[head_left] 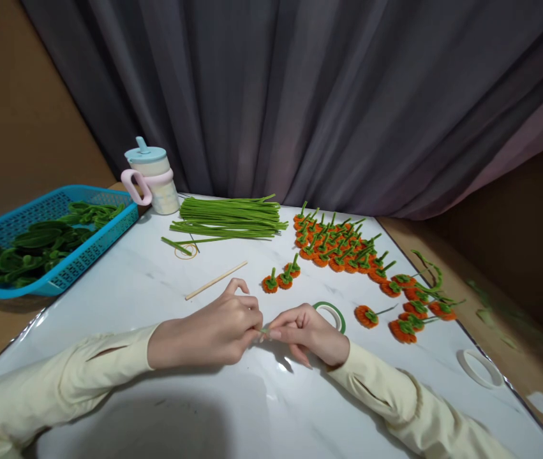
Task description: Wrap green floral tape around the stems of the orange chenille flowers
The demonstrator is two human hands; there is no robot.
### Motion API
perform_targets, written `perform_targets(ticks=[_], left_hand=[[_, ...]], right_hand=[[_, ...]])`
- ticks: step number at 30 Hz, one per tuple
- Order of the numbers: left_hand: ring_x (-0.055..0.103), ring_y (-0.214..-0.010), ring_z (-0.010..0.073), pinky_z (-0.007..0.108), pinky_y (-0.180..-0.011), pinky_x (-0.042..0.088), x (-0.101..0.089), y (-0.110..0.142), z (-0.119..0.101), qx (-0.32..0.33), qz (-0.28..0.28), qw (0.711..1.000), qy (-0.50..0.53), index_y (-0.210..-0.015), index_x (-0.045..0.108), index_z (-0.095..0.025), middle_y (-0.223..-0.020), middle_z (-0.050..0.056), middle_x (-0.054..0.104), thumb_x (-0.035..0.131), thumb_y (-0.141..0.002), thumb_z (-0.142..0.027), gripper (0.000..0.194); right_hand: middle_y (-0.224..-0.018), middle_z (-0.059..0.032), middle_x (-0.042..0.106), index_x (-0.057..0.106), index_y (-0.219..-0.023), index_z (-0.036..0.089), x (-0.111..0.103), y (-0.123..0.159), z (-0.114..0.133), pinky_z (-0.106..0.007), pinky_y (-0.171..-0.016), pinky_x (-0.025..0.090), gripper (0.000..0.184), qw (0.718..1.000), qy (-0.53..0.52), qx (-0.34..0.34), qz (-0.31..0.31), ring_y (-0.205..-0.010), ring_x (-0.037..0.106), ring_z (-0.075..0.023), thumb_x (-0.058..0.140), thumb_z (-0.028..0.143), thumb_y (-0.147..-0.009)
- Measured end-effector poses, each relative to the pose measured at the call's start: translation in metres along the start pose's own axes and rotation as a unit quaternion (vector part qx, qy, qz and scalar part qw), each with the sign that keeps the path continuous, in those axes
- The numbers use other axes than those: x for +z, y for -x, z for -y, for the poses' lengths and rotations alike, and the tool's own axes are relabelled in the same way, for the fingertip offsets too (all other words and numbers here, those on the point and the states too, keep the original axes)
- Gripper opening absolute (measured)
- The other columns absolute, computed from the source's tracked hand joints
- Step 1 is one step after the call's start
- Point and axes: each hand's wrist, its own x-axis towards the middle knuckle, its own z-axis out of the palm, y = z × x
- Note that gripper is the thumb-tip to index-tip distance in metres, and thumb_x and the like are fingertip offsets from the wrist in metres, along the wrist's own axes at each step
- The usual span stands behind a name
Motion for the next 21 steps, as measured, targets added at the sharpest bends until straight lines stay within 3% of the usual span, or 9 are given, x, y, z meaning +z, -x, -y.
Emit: perform_targets(ticks=[4, 7, 9, 12, 15, 21], left_hand=[[0.052, -0.072, 0.0147, 0.029, -0.078, 0.035, -0.001, 0.000, 0.003, -0.062, 0.036, 0.992, 0.107, -0.054, 0.051, -0.016, -0.051, -0.003, 0.057, 0.052, -0.078, -0.007, 0.026], [0.054, -0.079, 0.0163, 0.025, -0.071, 0.038, 0.000, -0.001, 0.011, -0.109, 0.093, 0.969, 0.204, -0.059, 0.054, -0.017, -0.046, -0.003, 0.059, 0.054, -0.080, -0.011, 0.022], [0.054, -0.066, 0.0137, 0.023, -0.063, 0.040, -0.001, -0.002, 0.017, -0.141, 0.138, 0.943, 0.267, -0.064, 0.057, -0.016, -0.049, -0.002, 0.061, 0.053, -0.083, -0.017, 0.020], [0.046, -0.047, 0.0089, 0.020, -0.050, 0.038, -0.003, -0.005, 0.025, -0.167, 0.194, 0.904, 0.341, -0.070, 0.061, -0.014, -0.053, -0.001, 0.062, 0.054, -0.083, -0.024, 0.018], [0.045, -0.044, 0.0077, 0.018, -0.047, 0.037, -0.005, -0.008, 0.029, -0.151, 0.219, 0.892, 0.364, -0.072, 0.064, -0.013, -0.052, -0.001, 0.060, 0.053, -0.083, -0.024, 0.019], [0.049, -0.049, 0.0094, 0.019, -0.052, 0.042, -0.004, -0.008, 0.028, -0.126, 0.203, 0.911, 0.336, -0.072, 0.066, -0.013, -0.050, -0.001, 0.059, 0.048, -0.082, -0.014, 0.021]], right_hand=[[-0.035, 0.0071, 0.041, 0.068, -0.082, 0.010, 0.004, 0.006, 0.004, -0.018, -0.035, 0.026, 0.034, 0.978, 0.187, -0.088, -0.013, -0.029, 0.030, -0.0044, 0.056, 0.041, -0.083], [-0.041, 0.0045, 0.045, 0.069, -0.086, 0.012, 0.007, 0.008, 0.001, -0.019, -0.040, 0.027, 0.030, 0.887, 0.388, -0.246, -0.045, -0.035, 0.031, -0.0054, 0.046, 0.030, -0.090], [-0.046, 0.0022, 0.050, 0.067, -0.091, 0.012, 0.007, 0.008, -0.004, -0.021, -0.043, 0.028, 0.029, 0.814, 0.470, -0.334, -0.067, -0.038, 0.037, -0.0068, 0.041, 0.023, -0.093], [-0.048, 0.0010, 0.053, 0.063, -0.096, 0.011, 0.008, 0.007, -0.011, -0.023, -0.045, 0.029, 0.028, 0.747, 0.525, -0.398, -0.089, -0.040, 0.043, -0.0086, 0.036, 0.017, -0.094], [-0.048, 0.0019, 0.053, 0.060, -0.097, 0.012, 0.008, 0.007, -0.013, -0.025, -0.045, 0.028, 0.025, 0.717, 0.547, -0.419, -0.100, -0.039, 0.044, -0.0092, 0.035, 0.014, -0.094], [-0.048, 0.0043, 0.052, 0.053, -0.113, 0.012, 0.008, 0.006, -0.016, -0.025, -0.043, 0.027, 0.024, 0.694, 0.565, -0.428, -0.127, -0.038, 0.043, -0.0085, 0.038, 0.014, -0.094]])
